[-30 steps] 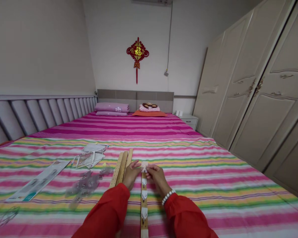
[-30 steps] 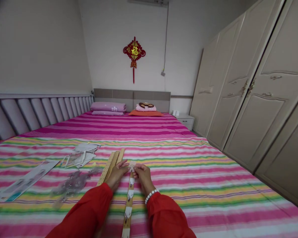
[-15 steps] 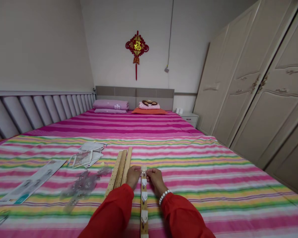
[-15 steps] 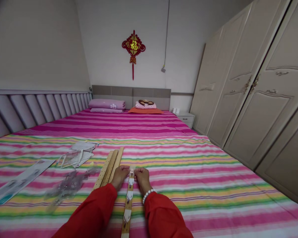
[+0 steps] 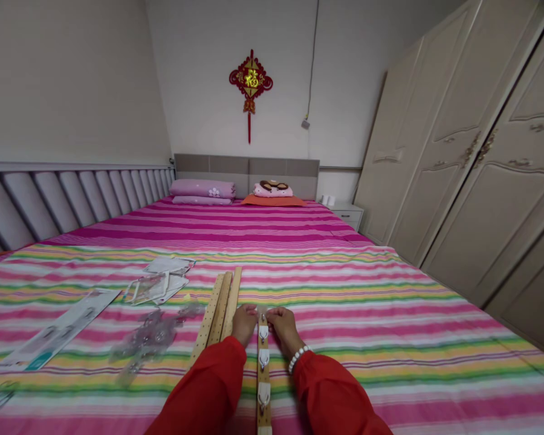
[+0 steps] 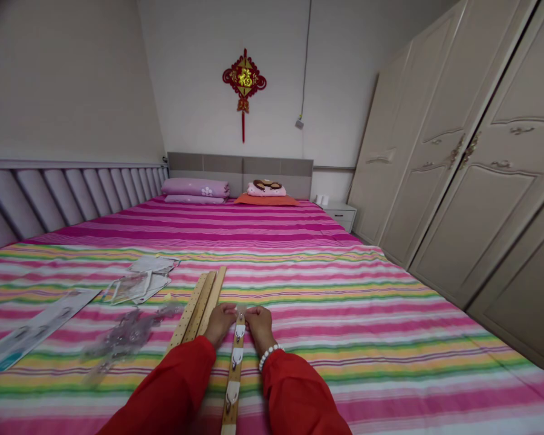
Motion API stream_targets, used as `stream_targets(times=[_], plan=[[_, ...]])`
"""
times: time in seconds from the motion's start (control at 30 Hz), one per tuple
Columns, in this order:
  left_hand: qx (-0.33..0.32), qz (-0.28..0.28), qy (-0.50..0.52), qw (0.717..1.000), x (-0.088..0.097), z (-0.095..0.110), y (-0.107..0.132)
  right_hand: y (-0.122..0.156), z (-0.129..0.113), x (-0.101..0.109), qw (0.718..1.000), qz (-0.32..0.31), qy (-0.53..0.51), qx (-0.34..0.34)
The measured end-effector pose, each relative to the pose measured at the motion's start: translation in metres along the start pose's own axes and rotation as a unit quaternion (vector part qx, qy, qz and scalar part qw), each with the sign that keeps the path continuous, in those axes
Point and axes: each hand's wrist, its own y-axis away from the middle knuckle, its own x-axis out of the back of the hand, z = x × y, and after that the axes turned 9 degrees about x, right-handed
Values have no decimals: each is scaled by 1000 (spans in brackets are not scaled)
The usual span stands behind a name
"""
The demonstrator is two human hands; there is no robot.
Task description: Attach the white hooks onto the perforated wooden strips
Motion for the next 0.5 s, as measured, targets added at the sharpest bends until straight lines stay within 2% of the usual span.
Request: stream_targets(times=[0.13,0.37,0.5], plan=[[-7,-1,-9,1000,2,0,3,0,2,1,1000,-1,5,-1],[-12,-61,-18,998,4,1,8,0,6,2,999,-28,19,-1],[-12,-74,-30,997,3,1,7,-3,9,1,999,-41,33,-6]])
